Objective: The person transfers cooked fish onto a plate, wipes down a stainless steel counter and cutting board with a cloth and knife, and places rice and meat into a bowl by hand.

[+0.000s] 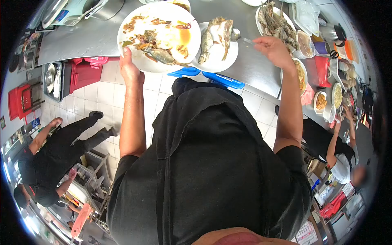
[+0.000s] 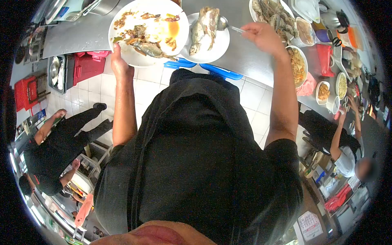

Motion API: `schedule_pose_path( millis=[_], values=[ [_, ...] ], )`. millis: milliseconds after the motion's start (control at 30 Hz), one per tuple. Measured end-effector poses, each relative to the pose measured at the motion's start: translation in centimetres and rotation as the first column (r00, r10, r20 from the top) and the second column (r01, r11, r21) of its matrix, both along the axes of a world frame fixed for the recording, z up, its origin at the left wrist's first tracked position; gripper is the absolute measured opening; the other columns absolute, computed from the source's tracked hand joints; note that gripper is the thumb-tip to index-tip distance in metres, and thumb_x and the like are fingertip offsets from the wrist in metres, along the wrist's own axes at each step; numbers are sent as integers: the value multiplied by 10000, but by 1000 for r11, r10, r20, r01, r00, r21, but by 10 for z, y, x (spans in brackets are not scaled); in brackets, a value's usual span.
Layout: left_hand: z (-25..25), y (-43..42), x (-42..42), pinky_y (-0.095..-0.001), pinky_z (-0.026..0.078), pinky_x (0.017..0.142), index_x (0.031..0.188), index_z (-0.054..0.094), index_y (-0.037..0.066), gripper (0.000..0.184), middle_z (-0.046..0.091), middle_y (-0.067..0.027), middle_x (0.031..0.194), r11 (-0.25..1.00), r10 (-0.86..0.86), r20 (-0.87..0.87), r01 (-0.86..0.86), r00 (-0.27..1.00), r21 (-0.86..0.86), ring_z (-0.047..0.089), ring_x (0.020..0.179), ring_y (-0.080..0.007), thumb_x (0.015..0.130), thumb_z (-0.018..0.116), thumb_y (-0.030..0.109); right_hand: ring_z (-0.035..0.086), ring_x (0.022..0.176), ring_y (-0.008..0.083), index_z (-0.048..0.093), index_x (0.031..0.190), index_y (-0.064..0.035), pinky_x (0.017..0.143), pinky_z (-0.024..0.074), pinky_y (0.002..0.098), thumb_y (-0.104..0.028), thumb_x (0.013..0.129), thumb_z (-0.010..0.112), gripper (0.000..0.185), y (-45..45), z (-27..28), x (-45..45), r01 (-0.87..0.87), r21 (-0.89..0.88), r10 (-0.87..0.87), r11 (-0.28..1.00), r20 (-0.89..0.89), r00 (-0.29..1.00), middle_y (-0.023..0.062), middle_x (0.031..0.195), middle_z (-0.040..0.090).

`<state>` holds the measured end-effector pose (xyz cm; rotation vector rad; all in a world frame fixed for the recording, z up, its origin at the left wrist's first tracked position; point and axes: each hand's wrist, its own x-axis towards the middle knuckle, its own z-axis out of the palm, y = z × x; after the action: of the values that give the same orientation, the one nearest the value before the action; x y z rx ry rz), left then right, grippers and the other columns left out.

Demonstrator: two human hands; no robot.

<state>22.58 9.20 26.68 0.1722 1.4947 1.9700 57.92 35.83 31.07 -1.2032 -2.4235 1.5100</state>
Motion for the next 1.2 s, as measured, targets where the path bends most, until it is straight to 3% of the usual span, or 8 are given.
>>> schedule_pose_path(
  millis=[100,300,500,700,900,1000,1100,1200],
  values=[
    [-1,-1,-1,-418,471,965,1384,385,-16,505,532,-177,1296,998,32,28,-30,999,-55,561,1156,-288,998,474,296,629,721,150,691,1026,-25,684,495,305,-159,848,676,223,-9,-43,15,14,-3,-14,1000,61,998,99,827,703],
    [3,1,-1,-424,464,975,1388,379,-15,505,526,-178,1306,999,13,15,-12,1000,-35,557,1162,-294,997,472,290,651,796,348,685,920,-41,717,508,425,-183,824,596,193,-44,-76,-8,-93,273,37,958,205,978,172,842,679],
    [13,3,3,-423,460,983,1397,368,-15,497,518,-181,1318,999,-12,2,12,1000,-34,551,1176,-297,1005,456,277,648,833,357,663,906,-70,728,502,464,-152,809,549,171,-56,-52,-23,-272,480,-7,834,502,865,168,900,672],
    [16,2,3,-412,460,980,1397,366,-19,497,517,-184,1314,999,-9,4,9,1000,-43,552,1170,-291,1006,457,276,647,895,347,671,1053,-106,783,504,425,-180,854,606,222,-65,-10,-22,15,563,-222,826,300,928,170,967,678],
    [26,5,9,-393,472,953,1359,397,-36,481,532,-185,1278,1000,-14,-33,13,999,-27,567,1133,-276,997,483,270,632,707,239,644,1097,-72,666,491,366,-167,883,597,239,-84,-27,-35,255,167,-214,952,-230,949,112,768,661],
    [30,5,10,-390,472,953,1349,406,-39,469,541,-183,1264,999,5,-50,-7,999,-49,570,1127,-274,996,487,259,601,670,185,636,1109,-56,640,481,329,-161,889,606,245,-107,0,-62,187,-5,-186,982,-170,968,106,754,648],
    [32,5,11,-385,472,954,1350,410,-42,463,541,-185,1269,999,-18,-88,16,996,-31,569,1130,-273,998,484,251,601,665,188,622,1150,-62,638,484,326,-171,905,589,271,-130,-22,-85,189,56,-167,980,-279,946,122,780,649],
    [34,6,11,-383,477,945,1351,418,-39,455,545,-185,1272,999,-35,-125,34,992,-9,575,1123,-276,1000,481,243,504,630,98,608,1195,-65,612,440,281,-130,939,569,267,-157,-5,-102,35,-47,-46,998,-276,960,33,742,575]
  ],
)
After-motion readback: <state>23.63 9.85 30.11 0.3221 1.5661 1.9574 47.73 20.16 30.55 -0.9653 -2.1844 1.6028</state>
